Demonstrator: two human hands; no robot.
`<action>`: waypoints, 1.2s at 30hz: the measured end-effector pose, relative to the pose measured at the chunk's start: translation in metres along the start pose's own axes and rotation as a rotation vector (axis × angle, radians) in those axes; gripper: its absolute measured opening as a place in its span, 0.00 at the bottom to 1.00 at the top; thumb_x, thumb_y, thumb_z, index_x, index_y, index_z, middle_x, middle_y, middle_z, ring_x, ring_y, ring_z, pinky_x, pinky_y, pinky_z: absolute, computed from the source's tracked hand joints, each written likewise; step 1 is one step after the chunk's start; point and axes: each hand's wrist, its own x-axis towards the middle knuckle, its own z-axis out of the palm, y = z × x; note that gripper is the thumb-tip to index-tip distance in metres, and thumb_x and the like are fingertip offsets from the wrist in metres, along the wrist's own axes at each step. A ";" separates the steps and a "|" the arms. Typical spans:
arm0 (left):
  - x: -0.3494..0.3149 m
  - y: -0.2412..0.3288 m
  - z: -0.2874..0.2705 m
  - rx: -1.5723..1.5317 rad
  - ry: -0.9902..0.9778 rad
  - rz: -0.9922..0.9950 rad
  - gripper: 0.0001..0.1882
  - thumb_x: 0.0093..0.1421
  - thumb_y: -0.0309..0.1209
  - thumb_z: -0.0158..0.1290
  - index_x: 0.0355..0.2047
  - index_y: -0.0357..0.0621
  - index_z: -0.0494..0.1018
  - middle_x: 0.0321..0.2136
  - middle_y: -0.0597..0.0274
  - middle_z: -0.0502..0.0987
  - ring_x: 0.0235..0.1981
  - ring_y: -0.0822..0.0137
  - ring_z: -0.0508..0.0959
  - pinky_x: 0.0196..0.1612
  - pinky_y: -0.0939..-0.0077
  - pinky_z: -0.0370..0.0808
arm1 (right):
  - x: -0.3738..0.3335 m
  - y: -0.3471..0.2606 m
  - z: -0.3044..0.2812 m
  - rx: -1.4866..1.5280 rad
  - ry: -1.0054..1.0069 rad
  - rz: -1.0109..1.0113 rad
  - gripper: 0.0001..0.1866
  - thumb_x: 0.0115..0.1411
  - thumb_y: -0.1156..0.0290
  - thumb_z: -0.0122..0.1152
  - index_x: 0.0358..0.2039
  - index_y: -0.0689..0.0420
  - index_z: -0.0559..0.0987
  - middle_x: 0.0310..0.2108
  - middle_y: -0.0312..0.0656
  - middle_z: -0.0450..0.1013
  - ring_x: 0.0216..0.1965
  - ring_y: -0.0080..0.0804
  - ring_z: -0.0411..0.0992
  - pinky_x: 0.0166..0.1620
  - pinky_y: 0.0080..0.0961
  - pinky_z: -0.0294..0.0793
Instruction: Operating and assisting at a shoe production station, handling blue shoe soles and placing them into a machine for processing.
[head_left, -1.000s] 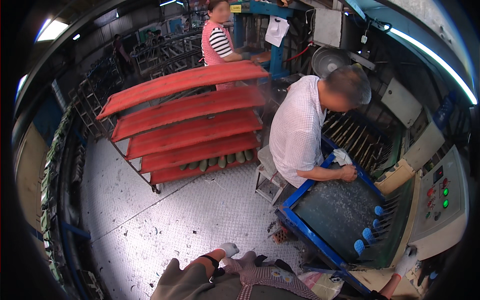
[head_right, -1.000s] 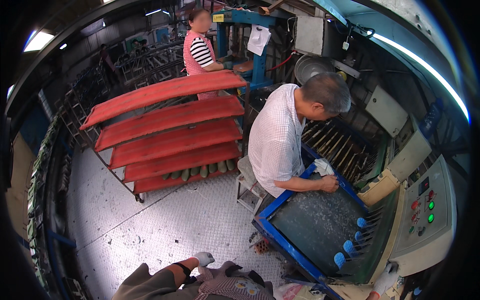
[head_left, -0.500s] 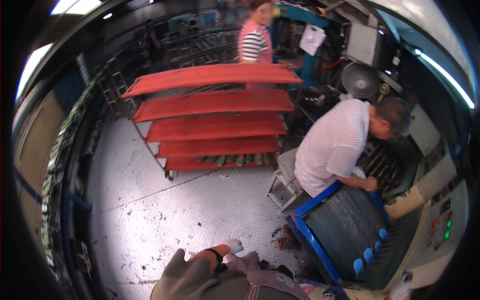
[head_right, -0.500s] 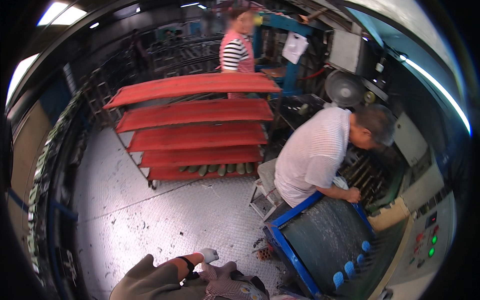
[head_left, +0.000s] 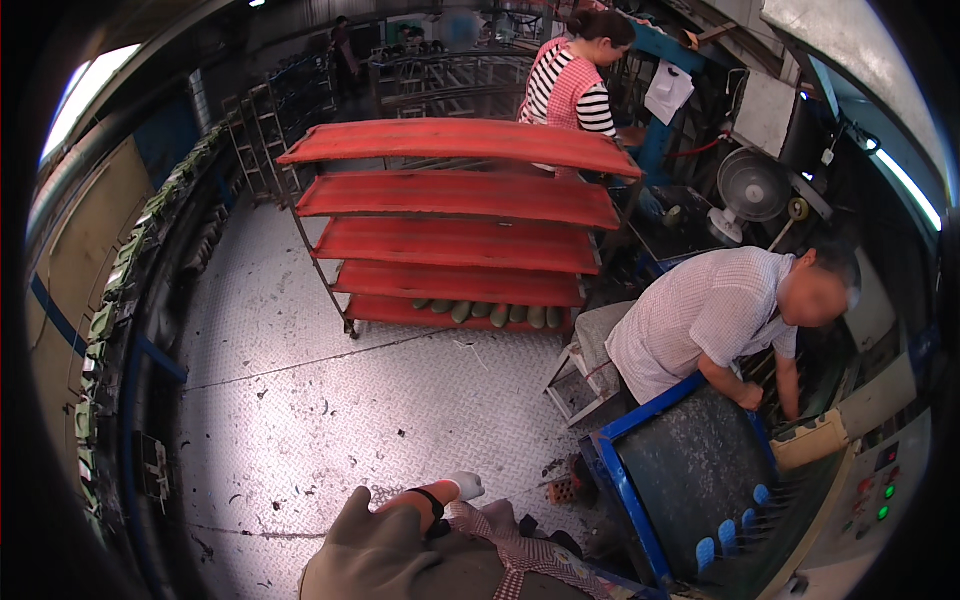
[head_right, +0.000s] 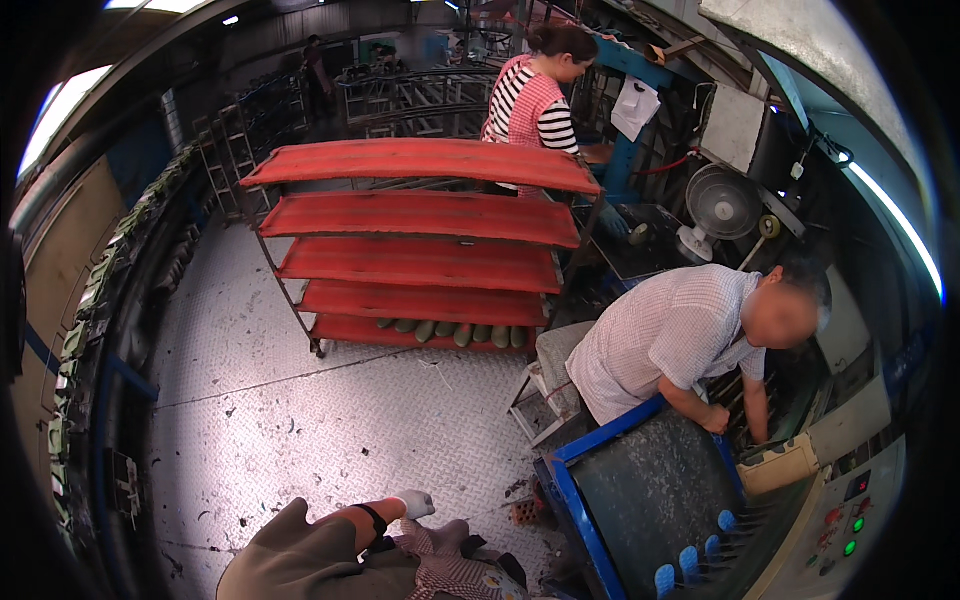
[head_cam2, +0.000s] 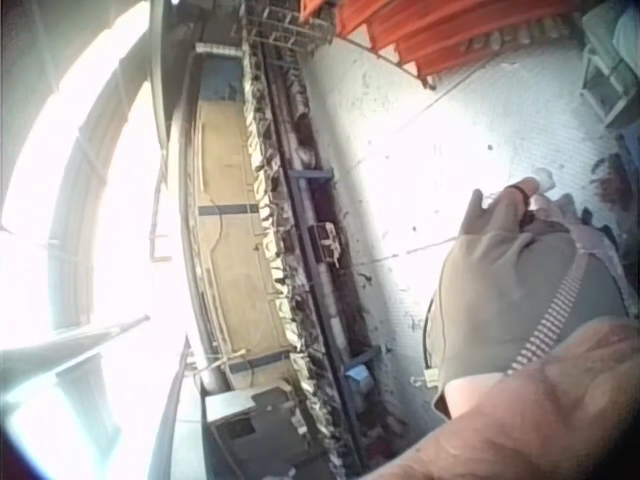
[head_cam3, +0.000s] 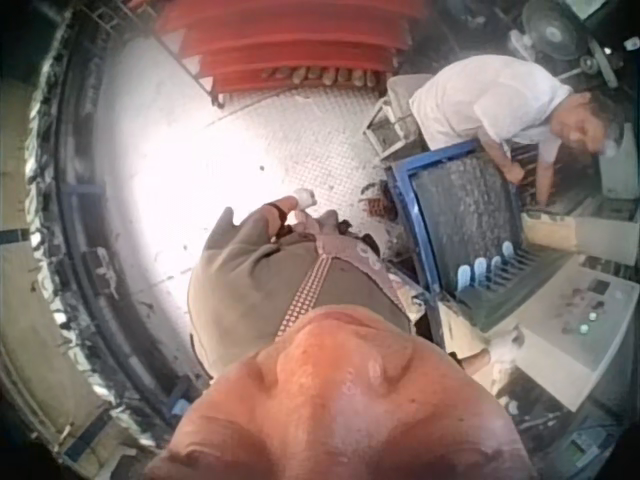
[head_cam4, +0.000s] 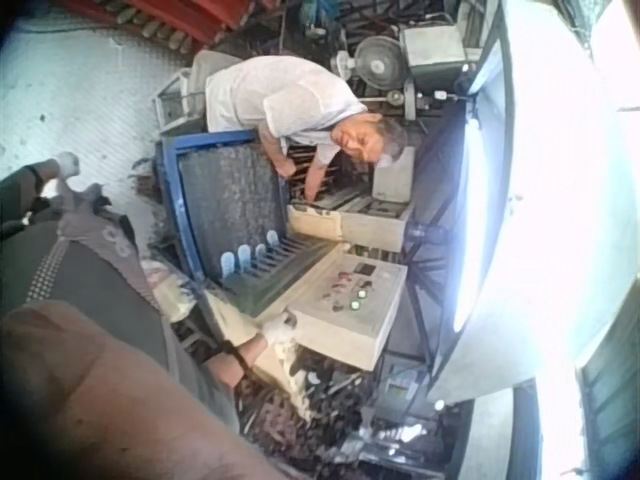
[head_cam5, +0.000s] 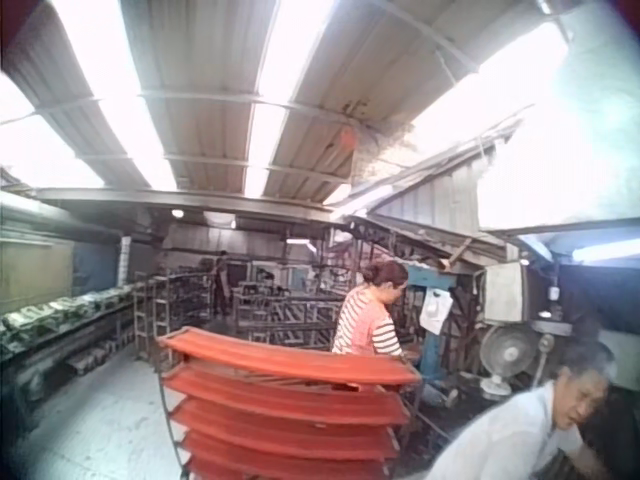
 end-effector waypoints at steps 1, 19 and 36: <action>0.001 0.000 0.001 -0.002 0.000 -0.008 0.26 0.57 0.48 0.46 0.44 0.40 0.79 0.45 0.44 0.79 0.49 0.46 0.78 0.52 0.55 0.72 | 0.001 0.001 0.000 0.000 0.001 0.000 0.17 0.65 0.60 0.52 0.43 0.52 0.85 0.46 0.42 0.80 0.46 0.42 0.76 0.51 0.34 0.73; 0.010 0.000 0.006 0.026 -0.004 0.013 0.26 0.57 0.48 0.46 0.43 0.41 0.80 0.44 0.44 0.80 0.48 0.46 0.78 0.52 0.55 0.73 | 0.007 -0.001 0.000 -0.117 -0.090 0.063 0.24 0.66 0.51 0.44 0.50 0.49 0.82 0.52 0.41 0.77 0.50 0.43 0.74 0.53 0.41 0.70; 0.026 -0.008 0.010 -0.163 -0.076 -0.105 0.22 0.59 0.47 0.54 0.45 0.44 0.80 0.34 0.53 0.83 0.35 0.61 0.84 0.44 0.66 0.78 | 0.015 0.000 0.024 0.099 0.072 -0.025 0.08 0.60 0.72 0.55 0.34 0.63 0.80 0.34 0.51 0.77 0.36 0.46 0.75 0.44 0.37 0.72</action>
